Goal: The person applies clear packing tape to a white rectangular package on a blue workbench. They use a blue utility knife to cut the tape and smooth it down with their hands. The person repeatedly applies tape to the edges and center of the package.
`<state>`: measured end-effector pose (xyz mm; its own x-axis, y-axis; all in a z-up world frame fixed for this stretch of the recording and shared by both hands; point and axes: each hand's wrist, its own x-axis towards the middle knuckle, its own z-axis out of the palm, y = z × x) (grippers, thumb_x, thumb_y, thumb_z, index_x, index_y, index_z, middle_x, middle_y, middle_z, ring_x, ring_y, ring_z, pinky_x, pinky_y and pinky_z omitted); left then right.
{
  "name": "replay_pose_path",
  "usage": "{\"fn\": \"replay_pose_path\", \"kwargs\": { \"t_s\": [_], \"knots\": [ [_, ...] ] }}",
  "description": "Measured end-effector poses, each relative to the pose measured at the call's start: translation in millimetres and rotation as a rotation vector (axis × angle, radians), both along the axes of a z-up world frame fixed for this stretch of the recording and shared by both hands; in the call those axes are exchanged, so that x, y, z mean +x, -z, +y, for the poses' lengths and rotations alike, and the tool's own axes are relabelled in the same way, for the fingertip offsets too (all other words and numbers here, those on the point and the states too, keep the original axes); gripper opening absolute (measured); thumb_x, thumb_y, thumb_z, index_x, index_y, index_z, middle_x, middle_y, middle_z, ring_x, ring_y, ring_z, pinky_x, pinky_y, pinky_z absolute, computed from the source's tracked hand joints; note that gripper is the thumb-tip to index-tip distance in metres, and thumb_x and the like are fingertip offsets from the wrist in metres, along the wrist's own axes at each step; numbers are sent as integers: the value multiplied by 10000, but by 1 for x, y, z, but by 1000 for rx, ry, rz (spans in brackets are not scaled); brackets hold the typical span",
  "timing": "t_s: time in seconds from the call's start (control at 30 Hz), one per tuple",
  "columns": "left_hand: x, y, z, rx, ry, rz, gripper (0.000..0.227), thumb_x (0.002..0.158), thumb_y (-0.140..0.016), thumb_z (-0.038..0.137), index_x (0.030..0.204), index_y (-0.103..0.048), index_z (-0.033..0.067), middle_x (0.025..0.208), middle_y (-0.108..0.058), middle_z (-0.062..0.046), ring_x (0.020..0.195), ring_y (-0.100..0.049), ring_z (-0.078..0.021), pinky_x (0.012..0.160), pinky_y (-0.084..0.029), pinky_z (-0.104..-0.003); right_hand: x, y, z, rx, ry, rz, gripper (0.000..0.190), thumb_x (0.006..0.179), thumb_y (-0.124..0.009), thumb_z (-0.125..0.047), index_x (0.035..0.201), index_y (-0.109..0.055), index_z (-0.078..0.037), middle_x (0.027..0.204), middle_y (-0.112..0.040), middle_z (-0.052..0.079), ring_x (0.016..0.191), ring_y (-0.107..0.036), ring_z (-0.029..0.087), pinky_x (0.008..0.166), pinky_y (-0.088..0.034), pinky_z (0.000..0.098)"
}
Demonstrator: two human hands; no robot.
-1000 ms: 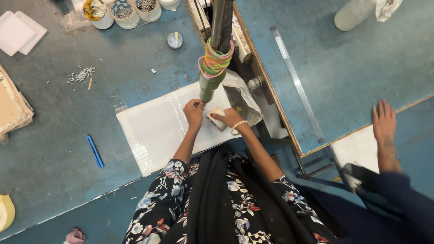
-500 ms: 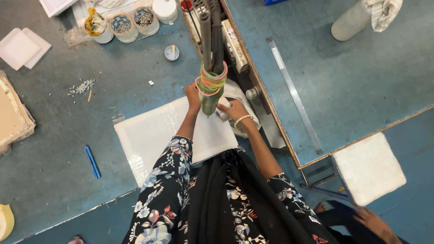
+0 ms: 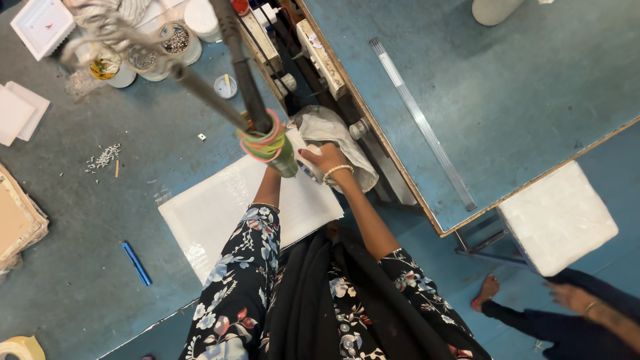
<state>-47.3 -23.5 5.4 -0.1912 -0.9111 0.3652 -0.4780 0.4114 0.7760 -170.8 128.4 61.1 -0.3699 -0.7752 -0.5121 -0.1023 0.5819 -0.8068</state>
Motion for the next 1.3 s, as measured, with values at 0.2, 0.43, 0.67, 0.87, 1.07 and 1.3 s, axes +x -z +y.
{"fn": "replay_pose_path", "kwargs": {
  "t_s": [0.2, 0.43, 0.67, 0.87, 1.07, 1.3],
  "knots": [
    [2, -18, 18, -53, -209, 4, 101, 849, -783, 91, 822, -694, 50, 964, -622, -85, 894, -634, -214, 842, -503, -369, 0, 24, -11, 56, -2, 40, 673, 703, -736, -659, 798, -789, 6, 694, -746, 176, 624, -756, 291, 629, -582, 396],
    [-1, -33, 15, 205, 27, -130, 138, 796, -805, 73, 829, -672, 62, 1044, -582, -114, 948, -628, -289, 869, -496, -408, 1, 27, -11, 85, 0, 67, 671, 710, -759, -646, 817, -780, 17, 711, -739, 179, 629, -744, 289, 629, -576, 387],
    [1, -35, 4, -171, 273, -240, 170, 766, -709, -68, 902, -627, -5, 966, -569, -170, 964, -556, -392, 837, -439, -457, -8, 21, -9, 48, -15, 4, 663, 732, -762, -608, 769, -758, 54, 697, -739, 178, 577, -713, 266, 575, -542, 391],
    [12, -18, 0, -216, 453, -247, 101, 817, -638, -73, 836, -670, 21, 920, -639, -132, 933, -624, -342, 815, -498, -426, -12, 15, -7, -34, -6, -22, 628, 742, -782, -574, 772, -753, 53, 661, -718, 163, 561, -697, 231, 564, -532, 384],
    [22, -22, -3, -270, 518, -452, 279, 775, -612, -89, 980, -755, 35, 1007, -706, -110, 975, -658, -316, 871, -521, -411, -9, 2, -5, -1, 22, -150, 578, 752, -776, -529, 786, -762, 47, 654, -722, 144, 529, -705, 219, 531, -555, 366],
    [32, -37, 5, -461, 634, -619, 459, 681, -585, -50, 1109, -748, -23, 1119, -659, -116, 1105, -633, -290, 949, -507, -403, -4, 23, -14, 33, -38, 85, 687, 736, -757, -634, 810, -755, 49, 766, -735, 237, 676, -737, 336, 661, -567, 430]
  ]
}}
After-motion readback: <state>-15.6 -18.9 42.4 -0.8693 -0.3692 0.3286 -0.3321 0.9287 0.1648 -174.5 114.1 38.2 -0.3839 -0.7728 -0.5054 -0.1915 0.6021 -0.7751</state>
